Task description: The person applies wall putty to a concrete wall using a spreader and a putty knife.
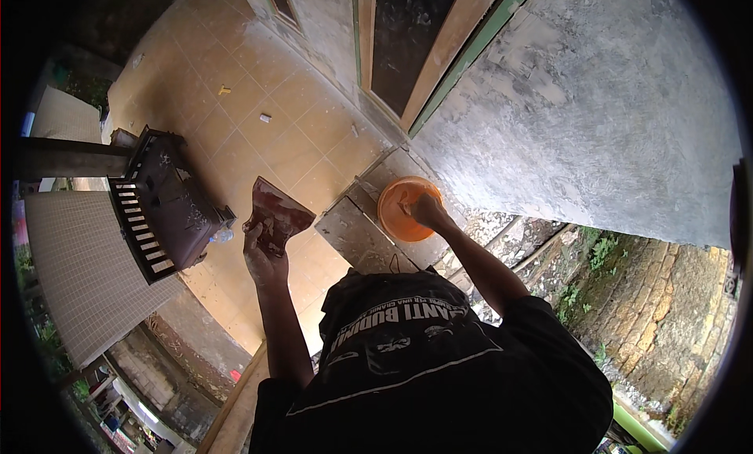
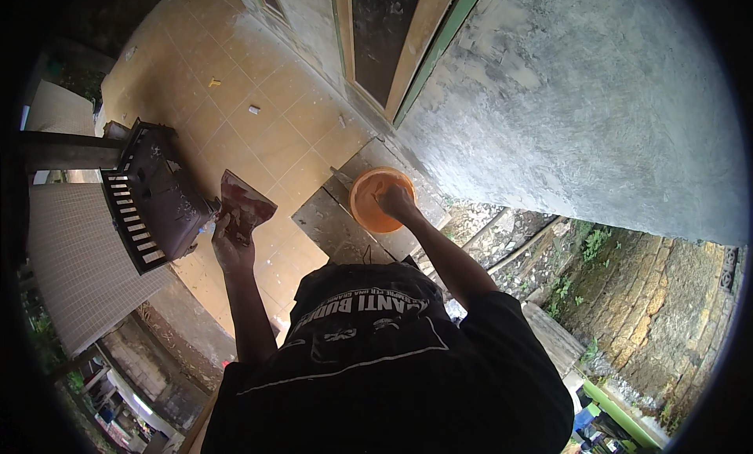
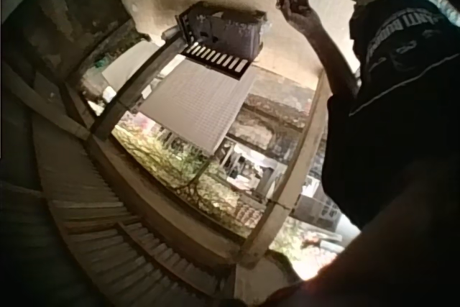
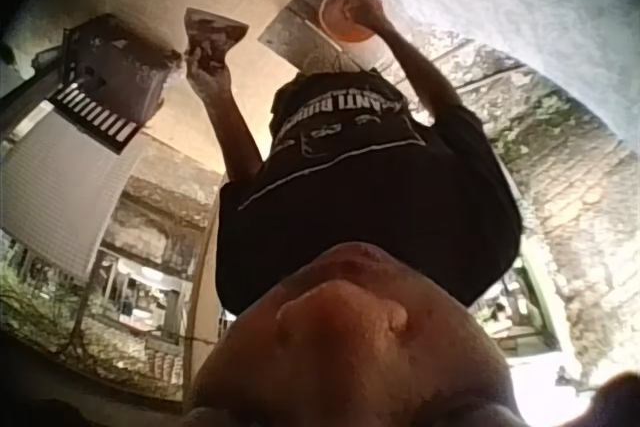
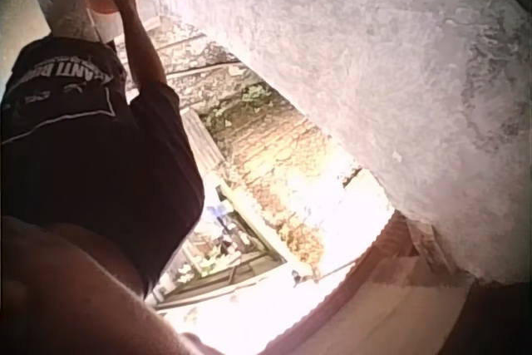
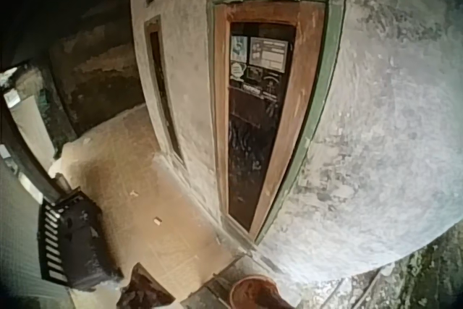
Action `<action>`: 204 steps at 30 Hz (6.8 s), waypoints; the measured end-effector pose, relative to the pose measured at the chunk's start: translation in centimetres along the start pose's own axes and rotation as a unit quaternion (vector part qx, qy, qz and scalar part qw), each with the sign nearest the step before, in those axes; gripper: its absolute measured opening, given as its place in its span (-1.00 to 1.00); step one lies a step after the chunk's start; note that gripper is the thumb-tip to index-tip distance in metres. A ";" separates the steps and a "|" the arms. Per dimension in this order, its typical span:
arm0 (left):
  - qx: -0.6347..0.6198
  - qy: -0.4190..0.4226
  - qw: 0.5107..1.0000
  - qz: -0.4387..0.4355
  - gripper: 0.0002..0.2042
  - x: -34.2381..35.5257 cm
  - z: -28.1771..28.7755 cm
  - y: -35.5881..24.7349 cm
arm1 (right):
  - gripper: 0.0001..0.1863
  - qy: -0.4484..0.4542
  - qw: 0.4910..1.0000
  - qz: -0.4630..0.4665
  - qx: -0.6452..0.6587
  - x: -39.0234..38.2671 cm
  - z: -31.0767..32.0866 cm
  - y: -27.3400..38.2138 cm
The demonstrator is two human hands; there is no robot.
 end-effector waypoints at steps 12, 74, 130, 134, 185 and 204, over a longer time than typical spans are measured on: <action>0.006 0.000 1.000 0.012 -0.75 0.2 -0.7 0.1 | -0.73 -0.052 0.995 0.049 -0.070 0.3 -1.4 -0.5; 0.002 -0.045 0.998 -0.040 -0.67 -1.7 1.4 -1.5 | -0.73 0.070 0.942 0.098 -0.313 -0.2 -0.8 0.8; -0.049 0.012 0.998 -0.047 -0.77 -1.5 2.3 -0.8 | -0.72 -0.065 0.993 0.015 0.095 -0.9 -1.7 -1.0; -0.040 -0.011 0.998 -0.040 -0.80 -2.1 1.5 -0.9 | -0.71 0.043 0.980 0.041 -0.191 -2.9 -2.3 0.7; -0.031 -0.031 0.999 -0.014 -0.78 -3.6 -2.1 -0.3 | -0.76 -0.026 0.980 0.101 -0.171 -0.5 0.7 -0.4; -0.030 -0.012 0.998 -0.046 -0.77 -3.9 -0.5 -1.5 | -0.79 0.035 0.983 0.127 -0.125 -1.1 -2.7 0.6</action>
Point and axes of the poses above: each hand's wrist, its own x-axis towards the middle knuckle, its own z-axis out of the back of the hand, y = z × x, the point moved 2 cm from there along x, towards the middle knuckle, and after that the axes turned 5 degrees about z, right-handed, at the moved point
